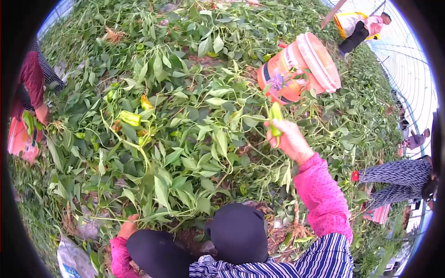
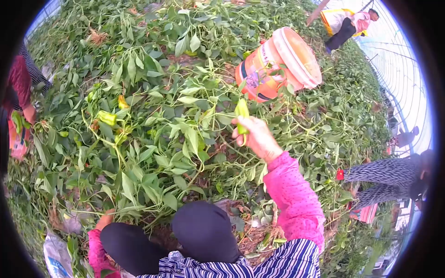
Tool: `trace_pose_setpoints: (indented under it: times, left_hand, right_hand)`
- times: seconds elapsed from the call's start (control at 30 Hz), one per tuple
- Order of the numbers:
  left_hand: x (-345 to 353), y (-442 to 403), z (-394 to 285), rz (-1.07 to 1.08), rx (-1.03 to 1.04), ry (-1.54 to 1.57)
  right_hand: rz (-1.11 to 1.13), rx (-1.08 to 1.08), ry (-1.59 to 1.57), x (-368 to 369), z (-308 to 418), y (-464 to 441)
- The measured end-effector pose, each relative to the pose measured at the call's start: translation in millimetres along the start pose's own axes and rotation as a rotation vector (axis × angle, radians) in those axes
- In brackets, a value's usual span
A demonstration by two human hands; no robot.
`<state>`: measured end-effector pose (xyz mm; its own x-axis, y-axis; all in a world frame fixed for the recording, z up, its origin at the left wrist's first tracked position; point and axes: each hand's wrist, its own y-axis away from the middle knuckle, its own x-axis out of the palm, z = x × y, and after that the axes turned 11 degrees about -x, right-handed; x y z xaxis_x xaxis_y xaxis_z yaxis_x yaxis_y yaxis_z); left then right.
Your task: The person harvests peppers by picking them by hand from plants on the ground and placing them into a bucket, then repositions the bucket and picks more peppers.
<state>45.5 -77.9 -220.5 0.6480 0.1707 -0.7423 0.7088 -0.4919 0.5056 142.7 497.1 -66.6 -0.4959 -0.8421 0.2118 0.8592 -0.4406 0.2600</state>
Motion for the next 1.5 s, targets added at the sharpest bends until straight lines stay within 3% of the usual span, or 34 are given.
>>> trace_pose_setpoints:
  times: [0.07, 0.1, 0.13, 0.17, 0.2, 0.27, 0.3, 0.37, 0.43, 0.47, 0.53, 0.6, 0.67, 0.73, 0.8, 0.87, 1.0, 1.1, 1.2, 1.27, 1.37, 1.43, 1.5]
  left_hand:
    - [-34.5, -4.0, -16.9, 0.094, -0.1, 0.059]
    - [-54.1, -3.3, -24.4, 0.192, -0.209, 0.115]
    - [-75.4, -0.2, -49.5, 0.143, -0.178, 0.23]
    - [-84.1, 1.2, -59.2, 0.105, -0.221, 0.334]
    - [-90.3, 0.2, -70.9, 0.029, -0.141, 0.288]
    - [-95.9, -3.3, -79.1, -0.029, 0.059, 0.071]
    - [-102.3, -4.4, -89.8, -0.025, 0.044, 0.056]
    - [-110.7, -6.6, -120.2, 0.168, 0.254, 0.342]
    - [-120.6, -6.7, -159.6, 0.249, 0.165, 0.38]
    - [-123.0, -9.8, -177.5, 0.33, 0.088, 0.421]
    - [-124.4, -23.9, -204.0, 0.332, 0.223, 0.402]
    - [-123.1, -36.5, -231.3, 0.241, 0.279, 0.238]
    - [-119.4, -48.6, -249.1, 0.109, 0.346, 0.089]
    - [-109.8, -58.0, -257.4, 0.002, 0.398, -0.003]
    - [-99.4, -68.3, -266.0, 0.018, 0.418, -0.045]
    - [-78.1, -81.1, -272.5, -0.106, 0.52, -0.256]
    - [-33.7, -102.6, -289.5, 0.117, 0.529, -0.448]
    - [7.7, -113.4, -293.1, 0.253, 0.509, -0.436]
    - [43.8, -129.7, -296.7, 0.272, 0.404, -0.462]
    - [65.4, -146.2, -297.0, 0.449, 0.213, -0.061]
    - [98.6, -158.3, -280.4, 0.468, 0.237, 0.125]
    - [91.0, -154.3, -280.7, 0.457, 0.241, 0.264]
    - [73.1, -145.4, -285.7, 0.431, 0.259, 0.358]
  right_hand:
    - [-0.216, -0.27, -0.035, -8.3, 56.4, -12.0]
    - [-0.139, -0.342, -0.119, -30.2, 87.8, -26.2]
    - [0.162, -0.292, -0.326, -52.1, 127.8, -43.6]
    - [0.015, -0.471, -0.226, -71.7, 155.9, -55.1]
    - [0.001, -0.381, -0.446, -102.8, 181.3, -77.1]
    - [-0.232, -0.22, -0.373, -116.4, 202.4, -96.8]
    - [-0.23, -0.207, -0.391, -102.3, 184.1, -96.6]
    - [-0.164, -0.453, 0.116, -27.9, 136.5, -85.1]
    - [-0.043, -0.392, 0.512, 27.0, 71.5, -79.2]
    - [0.171, -0.48, 0.629, 45.0, 29.2, -82.1]
    - [0.46, -0.908, 1.032, 83.8, -48.2, -72.2]
    - [0.571, -1.143, 1.408, 99.2, -103.9, -56.3]
    - [0.633, -0.766, 1.605, 82.4, -139.8, -42.1]
    - [0.435, -0.882, 1.515, 58.0, -150.0, -29.5]
    - [0.268, -0.872, 1.404, 46.3, -143.4, -14.8]
    - [0.208, -0.835, 1.392, 36.1, -140.1, -5.0]
    - [0.201, -0.842, 1.45, 13.5, -145.4, -1.2]
    - [0.195, -0.489, 1.356, -13.6, -155.2, -3.2]
    - [0.117, -0.393, 1.222, -34.8, -164.9, 2.7]
    - [0.098, -0.302, 1.2, -37.1, -167.8, 3.7]
    - [0.068, -0.226, 1.223, -32.7, -190.3, -10.4]
    - [0.02, -0.38, 1.185, -29.1, -215.2, -35.0]
    - [0.045, -0.334, 0.9, -18.8, -249.7, -68.6]
